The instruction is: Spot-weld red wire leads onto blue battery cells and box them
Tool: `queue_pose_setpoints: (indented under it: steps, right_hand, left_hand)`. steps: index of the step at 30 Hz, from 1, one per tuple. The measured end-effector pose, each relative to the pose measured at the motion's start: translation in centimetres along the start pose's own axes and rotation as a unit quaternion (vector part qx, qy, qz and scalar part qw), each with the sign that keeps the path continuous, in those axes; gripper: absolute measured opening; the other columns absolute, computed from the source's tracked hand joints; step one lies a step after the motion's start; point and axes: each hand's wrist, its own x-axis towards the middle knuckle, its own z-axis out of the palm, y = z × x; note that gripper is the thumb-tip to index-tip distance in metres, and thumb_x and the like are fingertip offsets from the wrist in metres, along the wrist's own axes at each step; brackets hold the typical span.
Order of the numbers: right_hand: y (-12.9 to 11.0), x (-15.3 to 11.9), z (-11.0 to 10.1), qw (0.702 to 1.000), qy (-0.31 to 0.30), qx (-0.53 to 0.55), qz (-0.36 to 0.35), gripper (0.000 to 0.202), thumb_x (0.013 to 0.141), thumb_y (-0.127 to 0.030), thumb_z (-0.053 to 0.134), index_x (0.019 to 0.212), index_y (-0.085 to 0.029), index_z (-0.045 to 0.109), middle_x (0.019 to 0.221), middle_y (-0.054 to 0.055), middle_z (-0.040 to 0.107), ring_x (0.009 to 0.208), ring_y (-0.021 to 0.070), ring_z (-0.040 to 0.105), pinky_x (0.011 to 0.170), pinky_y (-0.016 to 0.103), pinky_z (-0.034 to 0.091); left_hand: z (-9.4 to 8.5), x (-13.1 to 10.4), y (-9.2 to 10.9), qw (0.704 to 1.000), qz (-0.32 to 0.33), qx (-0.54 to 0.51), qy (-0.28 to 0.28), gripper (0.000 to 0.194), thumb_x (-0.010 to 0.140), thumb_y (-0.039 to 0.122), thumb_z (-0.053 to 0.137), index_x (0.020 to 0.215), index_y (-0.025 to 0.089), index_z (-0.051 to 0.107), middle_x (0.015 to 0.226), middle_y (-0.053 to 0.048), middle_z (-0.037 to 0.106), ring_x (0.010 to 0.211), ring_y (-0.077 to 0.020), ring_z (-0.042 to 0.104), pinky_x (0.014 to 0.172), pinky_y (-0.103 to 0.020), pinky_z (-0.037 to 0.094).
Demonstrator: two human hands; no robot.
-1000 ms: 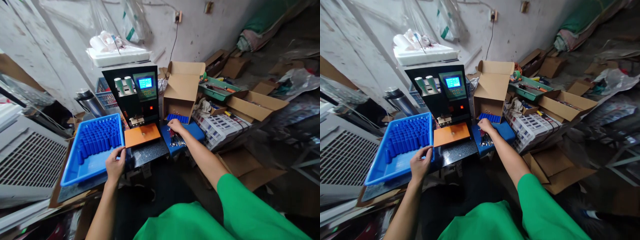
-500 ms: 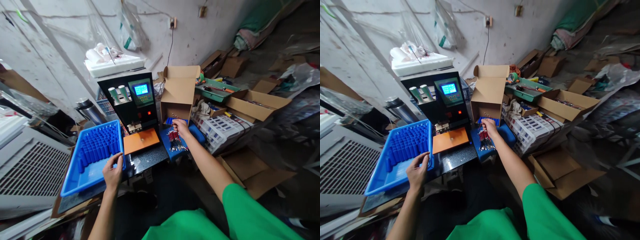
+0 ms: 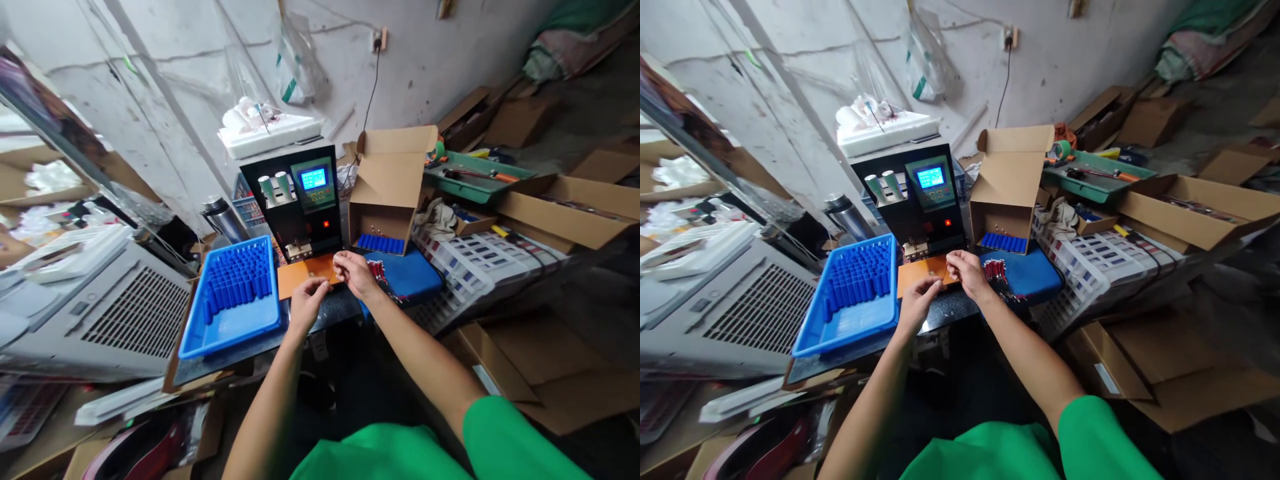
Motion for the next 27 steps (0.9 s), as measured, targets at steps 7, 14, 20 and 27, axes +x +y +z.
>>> queue_pose_setpoints:
  steps: [7,14,20,27]
  right_hand:
    - [2.3,-0.7,0.5,0.998,-0.024,-0.057,0.002,0.047,0.065,-0.05,0.082,0.088,-0.016,0.059,0.078,0.001,0.058,0.061,0.0094,0.049,0.048,0.02,0.038]
    - [4.2,-2.3,0.3,0.962,-0.145,-0.232,-0.027,0.035,0.073,-0.049,0.077,0.079,-0.016,0.064,0.071,0.002,0.062,0.064,0.0139,0.057,0.065,0.028,0.048]
    - [5.4,-3.3,-0.5,0.946,-0.126,-0.295,-0.054,0.033,0.075,-0.049,0.074,0.077,-0.016,0.069,0.073,0.005,0.066,0.068,0.0174,0.059,0.069,0.031,0.048]
    - [5.2,-3.6,-2.0,0.949,-0.055,-0.301,-0.077,0.035,0.075,-0.05,0.071,0.072,-0.016,0.065,0.063,0.004,0.058,0.058,0.0158,0.053,0.059,0.029,0.044]
  left_hand:
    - [-1.8,-1.0,-0.6,0.998,-0.025,-0.039,0.035,0.048,0.067,0.055,0.081,0.088,0.013,0.071,0.078,-0.009,0.073,0.061,-0.0134,0.059,0.058,-0.026,0.044]
    - [-3.3,-2.3,-0.9,1.0,-0.002,0.016,0.01,0.042,0.075,0.056,0.074,0.075,0.014,0.071,0.066,-0.006,0.068,0.057,-0.0134,0.056,0.057,-0.027,0.044]
    - [-4.5,-4.8,-1.7,0.999,-0.014,0.036,0.002,0.041,0.08,0.054,0.071,0.092,0.014,0.072,0.087,-0.012,0.075,0.075,-0.019,0.068,0.072,-0.032,0.053]
    - [-17.2,-4.5,-0.3,0.863,-0.031,0.442,0.244,0.025,0.092,0.034,0.059,0.103,0.015,0.072,0.099,-0.013,0.072,0.095,-0.0258,0.067,0.089,-0.038,0.049]
